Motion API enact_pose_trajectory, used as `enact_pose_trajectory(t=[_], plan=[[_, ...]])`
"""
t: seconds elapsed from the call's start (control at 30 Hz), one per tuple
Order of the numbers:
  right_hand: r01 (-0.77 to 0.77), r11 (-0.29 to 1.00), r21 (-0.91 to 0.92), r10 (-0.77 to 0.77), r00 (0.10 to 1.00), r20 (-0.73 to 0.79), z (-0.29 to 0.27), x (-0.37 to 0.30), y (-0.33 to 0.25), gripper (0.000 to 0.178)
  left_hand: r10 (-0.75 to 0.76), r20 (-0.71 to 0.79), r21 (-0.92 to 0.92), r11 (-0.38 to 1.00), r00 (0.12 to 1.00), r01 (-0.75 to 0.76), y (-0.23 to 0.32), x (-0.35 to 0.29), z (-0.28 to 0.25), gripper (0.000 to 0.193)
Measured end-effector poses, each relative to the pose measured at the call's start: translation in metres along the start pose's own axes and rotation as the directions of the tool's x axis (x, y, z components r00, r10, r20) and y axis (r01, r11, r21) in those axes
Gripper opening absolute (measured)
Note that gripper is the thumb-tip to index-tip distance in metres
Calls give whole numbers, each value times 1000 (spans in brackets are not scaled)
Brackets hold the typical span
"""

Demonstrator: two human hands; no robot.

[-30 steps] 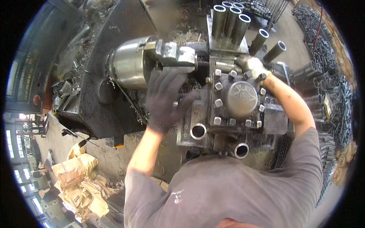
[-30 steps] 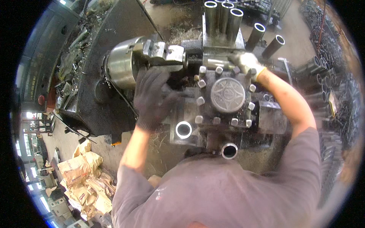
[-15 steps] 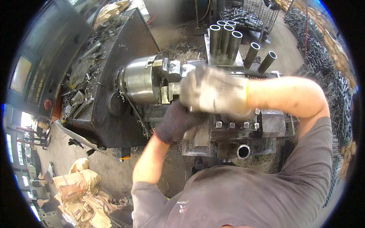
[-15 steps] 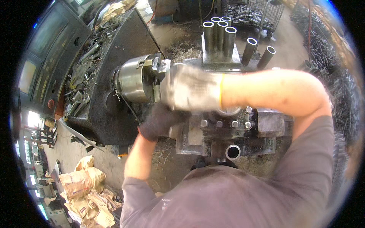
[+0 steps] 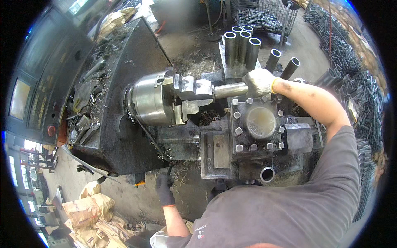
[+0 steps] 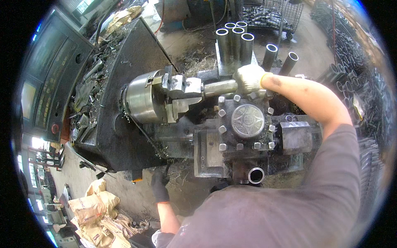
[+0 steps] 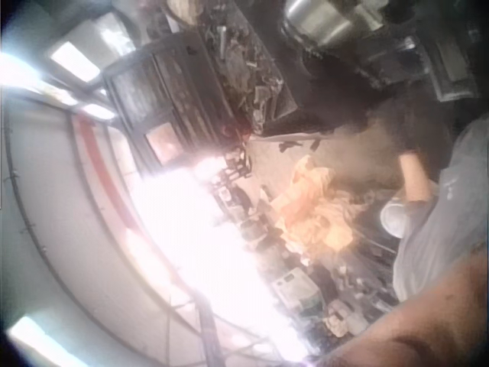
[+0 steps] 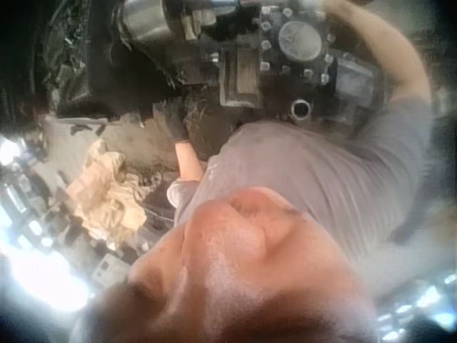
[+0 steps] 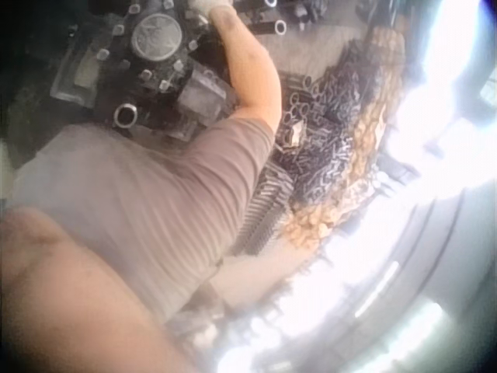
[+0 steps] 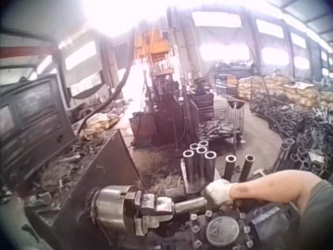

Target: The person repeatedly loads hollow metal tubes into a lathe chuck, secures them, and removes them after machining. The person places the processed tubes into a white bucket and continues the cycle with additional tubes from a nearby stack.

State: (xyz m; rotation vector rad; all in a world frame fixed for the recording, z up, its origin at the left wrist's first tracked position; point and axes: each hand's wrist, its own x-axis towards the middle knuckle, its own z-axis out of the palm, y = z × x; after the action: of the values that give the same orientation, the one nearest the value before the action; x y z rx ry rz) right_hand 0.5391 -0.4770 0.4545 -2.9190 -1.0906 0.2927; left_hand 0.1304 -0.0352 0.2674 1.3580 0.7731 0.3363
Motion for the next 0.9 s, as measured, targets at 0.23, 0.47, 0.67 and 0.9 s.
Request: enact_pose_trajectory(t=[0.23,0.47,0.67,0.9], plan=[[70,983,173,-83,994,72,27,11,10,35,-252,-416,-513,858,874,3,-50,67,-126,55],[34,994,104,-39,998,53,14,12,-12,41,-277,-255,-519,847,927,110,0,62,-122,58],[-152,708,689,-190,899,394,-37,78,-68,55,-439,-166,-607,751,883,259,19,65,-135,53],[53,844,533,-238,929,284,-9,90,-9,73,-135,-442,-319,947,887,-15,-20,89,-145,40]])
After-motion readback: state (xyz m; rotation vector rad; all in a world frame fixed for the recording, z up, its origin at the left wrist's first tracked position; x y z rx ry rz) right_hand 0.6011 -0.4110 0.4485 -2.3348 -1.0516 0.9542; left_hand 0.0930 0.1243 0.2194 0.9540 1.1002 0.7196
